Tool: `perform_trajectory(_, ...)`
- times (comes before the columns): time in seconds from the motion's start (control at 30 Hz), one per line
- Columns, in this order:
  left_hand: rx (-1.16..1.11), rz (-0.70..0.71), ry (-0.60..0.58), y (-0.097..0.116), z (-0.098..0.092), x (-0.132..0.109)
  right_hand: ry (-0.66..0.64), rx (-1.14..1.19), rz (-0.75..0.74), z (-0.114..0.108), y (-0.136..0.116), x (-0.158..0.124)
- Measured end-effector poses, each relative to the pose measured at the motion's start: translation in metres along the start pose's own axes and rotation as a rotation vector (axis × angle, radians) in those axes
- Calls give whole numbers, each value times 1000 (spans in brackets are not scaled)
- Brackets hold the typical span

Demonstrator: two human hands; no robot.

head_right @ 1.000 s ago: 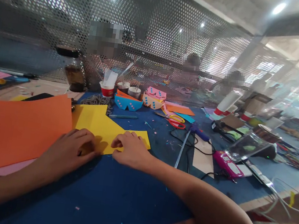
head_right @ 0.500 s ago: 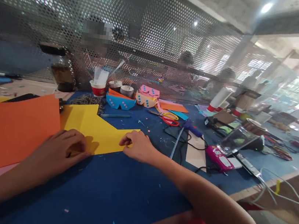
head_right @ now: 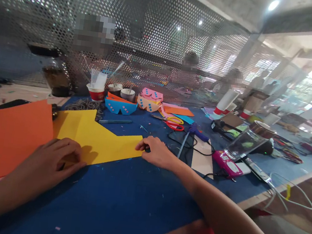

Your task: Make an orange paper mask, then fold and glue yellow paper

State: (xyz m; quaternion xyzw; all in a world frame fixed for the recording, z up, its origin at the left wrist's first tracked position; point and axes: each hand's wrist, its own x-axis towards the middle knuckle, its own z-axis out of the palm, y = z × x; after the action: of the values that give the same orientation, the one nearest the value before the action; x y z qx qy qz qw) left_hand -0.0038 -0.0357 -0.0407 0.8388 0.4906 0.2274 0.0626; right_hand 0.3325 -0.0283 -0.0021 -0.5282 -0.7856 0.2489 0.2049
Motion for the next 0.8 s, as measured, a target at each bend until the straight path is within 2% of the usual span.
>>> perform_trajectory(0.17, -35, 103, 41, -3, 2, -2, -15, 4, -22, -1, 2, -2)
perform_trajectory(0.37, -61, 345, -55, 0, 5, -4, -22, 2, -7, -2, 0, -4)
perform_trajectory(0.53, 57, 372, -83, 4, 5, -3, -7, -5, -2, 0, 1, -4)
perform_trajectory(0.8, 84, 432, -75, 6, 0, -2, 12, 14, -15, 1, 3, -5)
